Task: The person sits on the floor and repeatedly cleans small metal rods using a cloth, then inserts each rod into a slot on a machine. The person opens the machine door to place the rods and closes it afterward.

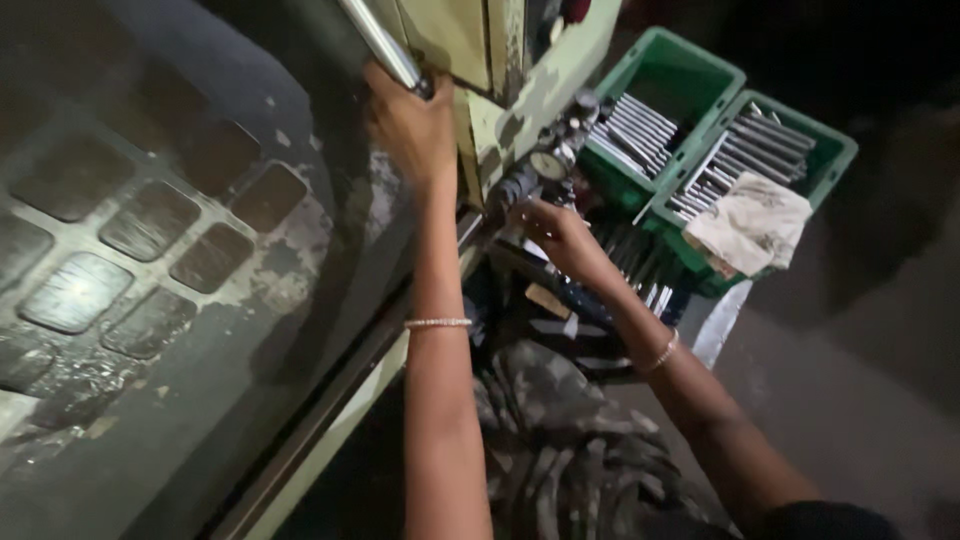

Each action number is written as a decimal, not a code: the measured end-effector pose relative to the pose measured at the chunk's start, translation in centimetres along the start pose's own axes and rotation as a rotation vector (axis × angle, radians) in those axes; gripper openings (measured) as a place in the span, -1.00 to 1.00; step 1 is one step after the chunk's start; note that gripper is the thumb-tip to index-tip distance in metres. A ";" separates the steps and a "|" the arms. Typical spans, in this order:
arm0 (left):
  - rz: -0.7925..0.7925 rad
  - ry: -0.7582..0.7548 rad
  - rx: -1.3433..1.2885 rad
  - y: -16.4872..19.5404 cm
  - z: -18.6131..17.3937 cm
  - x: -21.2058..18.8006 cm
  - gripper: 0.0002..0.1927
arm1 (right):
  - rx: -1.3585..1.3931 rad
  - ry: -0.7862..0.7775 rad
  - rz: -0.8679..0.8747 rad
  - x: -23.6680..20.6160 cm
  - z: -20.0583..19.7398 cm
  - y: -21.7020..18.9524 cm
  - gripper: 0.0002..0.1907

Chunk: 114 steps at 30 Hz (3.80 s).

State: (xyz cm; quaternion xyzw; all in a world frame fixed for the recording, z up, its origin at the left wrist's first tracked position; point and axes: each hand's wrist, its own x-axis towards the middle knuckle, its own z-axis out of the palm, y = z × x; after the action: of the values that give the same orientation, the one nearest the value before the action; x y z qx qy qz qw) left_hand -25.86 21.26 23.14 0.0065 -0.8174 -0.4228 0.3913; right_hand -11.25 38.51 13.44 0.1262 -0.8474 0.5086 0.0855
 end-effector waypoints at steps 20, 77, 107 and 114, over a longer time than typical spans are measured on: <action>0.205 0.102 -0.019 -3.6 1.5 1.8 -0.36 | 0.056 0.236 0.235 0.7 7.2 12.4 -0.68; 0.234 0.063 -0.007 -3.8 1.3 1.9 -0.33 | 0.149 0.274 0.227 0.9 8.3 12.1 -0.61; 0.208 0.017 0.006 -3.4 0.6 1.9 -0.40 | -0.008 0.460 0.186 5.3 6.6 12.4 -0.72; 0.160 -0.035 -0.031 -3.2 -0.1 1.6 -0.42 | -0.071 0.484 0.295 3.8 6.4 12.5 -0.88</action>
State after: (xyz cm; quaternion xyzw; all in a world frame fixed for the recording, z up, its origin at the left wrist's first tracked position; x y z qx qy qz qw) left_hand -27.94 18.61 22.00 -0.0724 -0.8153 -0.4029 0.4095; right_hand -18.69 38.04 1.00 -0.1267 -0.8289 0.5009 0.2144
